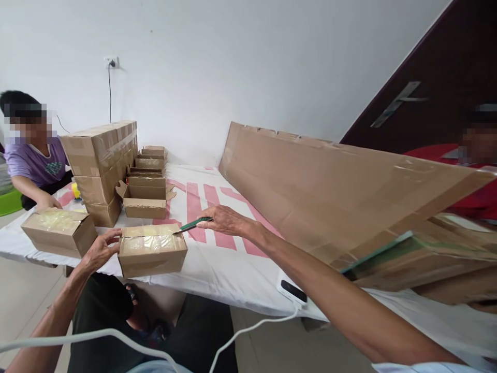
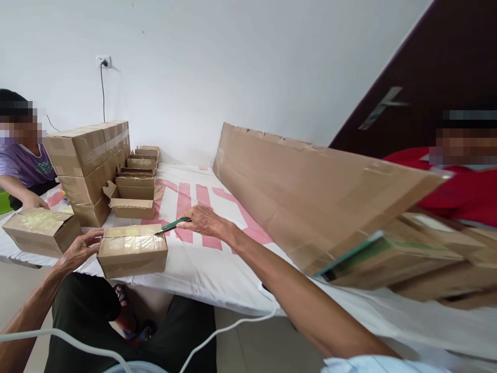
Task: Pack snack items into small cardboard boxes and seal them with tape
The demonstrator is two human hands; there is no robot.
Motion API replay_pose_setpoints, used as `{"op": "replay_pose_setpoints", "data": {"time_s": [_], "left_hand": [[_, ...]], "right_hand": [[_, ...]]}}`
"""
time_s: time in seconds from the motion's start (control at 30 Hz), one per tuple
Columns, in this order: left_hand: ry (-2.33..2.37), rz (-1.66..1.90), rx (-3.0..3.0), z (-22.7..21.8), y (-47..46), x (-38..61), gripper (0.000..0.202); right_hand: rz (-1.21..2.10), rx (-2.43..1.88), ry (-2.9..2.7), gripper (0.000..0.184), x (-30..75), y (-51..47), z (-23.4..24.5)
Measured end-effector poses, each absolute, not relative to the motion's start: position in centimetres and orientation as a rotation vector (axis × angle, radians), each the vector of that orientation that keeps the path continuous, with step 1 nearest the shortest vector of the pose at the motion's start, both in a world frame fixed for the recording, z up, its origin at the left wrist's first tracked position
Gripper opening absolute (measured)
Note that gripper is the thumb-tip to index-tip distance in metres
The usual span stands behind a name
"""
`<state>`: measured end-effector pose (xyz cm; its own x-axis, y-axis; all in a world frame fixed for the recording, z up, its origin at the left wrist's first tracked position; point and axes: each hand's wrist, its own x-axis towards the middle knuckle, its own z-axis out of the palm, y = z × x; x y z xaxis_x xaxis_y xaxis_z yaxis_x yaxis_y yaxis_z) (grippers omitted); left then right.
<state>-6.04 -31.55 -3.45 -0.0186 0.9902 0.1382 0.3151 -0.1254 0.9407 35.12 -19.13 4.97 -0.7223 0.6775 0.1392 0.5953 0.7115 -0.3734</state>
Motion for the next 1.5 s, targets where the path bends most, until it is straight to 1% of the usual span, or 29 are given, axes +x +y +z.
{"op": "replay_pose_setpoints", "data": {"time_s": [0.3, 0.37, 0.5, 0.63, 0.8, 0.9, 1.0, 1.1, 1.23, 1.33, 1.4, 1.5], "left_hand": [[1.375, 1.215, 1.542, -4.0, -31.6, -6.3, 0.069], [1.371, 1.215, 1.536, -4.2, -31.7, -6.3, 0.073], [1.387, 1.183, 1.526, -4.4, -31.7, -6.6, 0.085], [1.358, 1.128, 1.504, -4.3, -32.0, -7.2, 0.091], [1.342, 1.100, 1.487, -4.4, -32.5, -7.7, 0.094], [1.368, 1.114, 1.528, -4.3, -32.7, -7.5, 0.086], [1.411, 1.114, 1.634, -3.6, -33.0, -7.1, 0.071], [1.458, 1.145, 1.737, -2.8, -33.6, -6.5, 0.060], [1.479, 1.176, 1.806, -1.8, -34.4, -5.7, 0.054], [1.495, 1.135, 1.820, -1.4, -35.1, -5.3, 0.052], [1.495, 1.131, 1.825, -1.4, -35.5, -5.2, 0.052], [1.452, 1.150, 1.813, -1.4, -36.0, -5.1, 0.050]], "right_hand": [[0.353, -1.147, -2.578, 0.023, 38.7, -19.4, 4.5], [0.371, -1.168, -2.523, 0.027, 39.9, -19.8, 4.2], [0.486, -1.120, -2.301, 0.039, 40.7, -20.5, 2.3], [0.491, -1.137, -2.037, 0.045, 39.8, -20.6, -2.2], [0.373, -1.364, -1.982, 0.039, 38.9, -21.4, -11.1], [0.232, -1.495, -1.993, 0.034, 39.1, -22.6, -16.0], [0.146, -1.543, -2.014, 0.032, 38.9, -23.5, -18.5], [0.210, -1.405, -1.944, 0.032, 37.5, -23.5, -17.8], [0.474, -1.021, -1.838, 0.040, 33.6, -23.8, -13.2], [0.597, -0.852, -1.848, 0.044, 30.4, -24.6, -9.6], [0.658, -0.797, -1.871, 0.042, 28.9, -25.0, -8.2], [0.698, -0.796, -1.876, 0.028, 28.1, -25.3, -7.3]]}}
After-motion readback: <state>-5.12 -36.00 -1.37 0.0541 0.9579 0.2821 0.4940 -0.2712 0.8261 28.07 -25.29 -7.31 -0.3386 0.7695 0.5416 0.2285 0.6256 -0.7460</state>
